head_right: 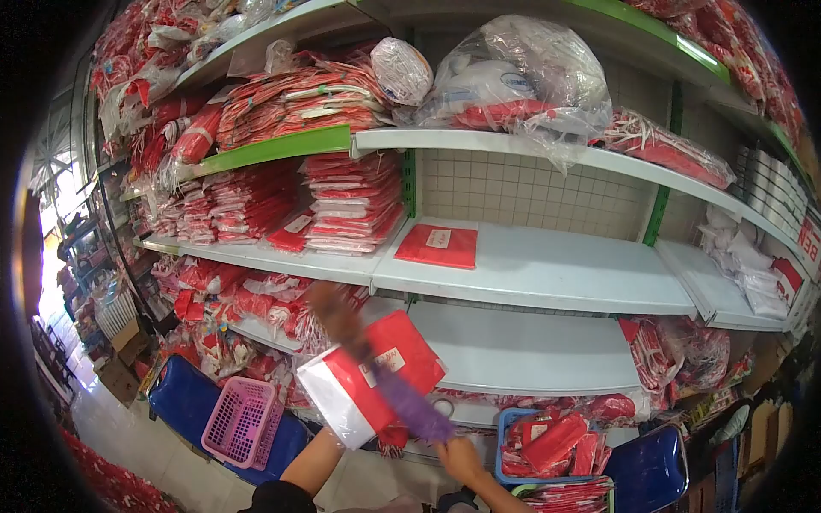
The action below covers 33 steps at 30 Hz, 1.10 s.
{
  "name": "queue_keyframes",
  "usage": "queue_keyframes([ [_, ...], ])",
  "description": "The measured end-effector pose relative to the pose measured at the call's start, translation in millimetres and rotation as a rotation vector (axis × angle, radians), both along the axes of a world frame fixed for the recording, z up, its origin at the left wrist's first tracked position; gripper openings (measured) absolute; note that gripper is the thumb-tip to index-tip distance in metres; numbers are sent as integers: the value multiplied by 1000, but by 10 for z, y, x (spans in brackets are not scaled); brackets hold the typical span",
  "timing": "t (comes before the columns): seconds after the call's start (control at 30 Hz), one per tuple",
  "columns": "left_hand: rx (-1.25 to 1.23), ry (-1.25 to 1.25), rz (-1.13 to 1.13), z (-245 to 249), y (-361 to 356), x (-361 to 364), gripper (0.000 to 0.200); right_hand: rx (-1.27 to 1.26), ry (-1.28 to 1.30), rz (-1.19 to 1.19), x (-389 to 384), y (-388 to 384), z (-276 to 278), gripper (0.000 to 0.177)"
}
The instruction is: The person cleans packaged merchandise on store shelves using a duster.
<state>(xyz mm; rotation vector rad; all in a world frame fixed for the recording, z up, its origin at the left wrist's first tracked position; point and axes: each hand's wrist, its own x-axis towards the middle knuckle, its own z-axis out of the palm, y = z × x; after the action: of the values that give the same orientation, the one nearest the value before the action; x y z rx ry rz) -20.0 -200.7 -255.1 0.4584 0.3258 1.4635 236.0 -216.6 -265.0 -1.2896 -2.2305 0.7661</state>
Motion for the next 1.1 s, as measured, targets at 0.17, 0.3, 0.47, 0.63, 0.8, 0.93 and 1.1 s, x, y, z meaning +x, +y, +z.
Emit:
queue_keyframes([
  [0.17,-11,6,-24,-36,-43,15,49,189,-286,59,50,-140,-26,41],
  [0.3,-22,9,-35,-66,-131,2,49,63,11,-100,-90,-98,-43,39],
  [0.47,-23,27,-39,-62,-208,-94,48,284,-151,148,45,-258,-225,38],
  [0.63,-34,34,-37,-107,-329,-205,48,106,88,-247,152,-76,-429,39],
  [0.8,-35,37,-41,-145,-378,-259,48,364,-176,103,275,-192,-631,38],
  [0.93,-34,32,-50,-157,-394,-270,47,233,-64,-161,192,-85,-490,38],
  [1.1,-36,33,-54,-149,-398,-271,47,-8,232,-157,-98,-235,-337,37],
])
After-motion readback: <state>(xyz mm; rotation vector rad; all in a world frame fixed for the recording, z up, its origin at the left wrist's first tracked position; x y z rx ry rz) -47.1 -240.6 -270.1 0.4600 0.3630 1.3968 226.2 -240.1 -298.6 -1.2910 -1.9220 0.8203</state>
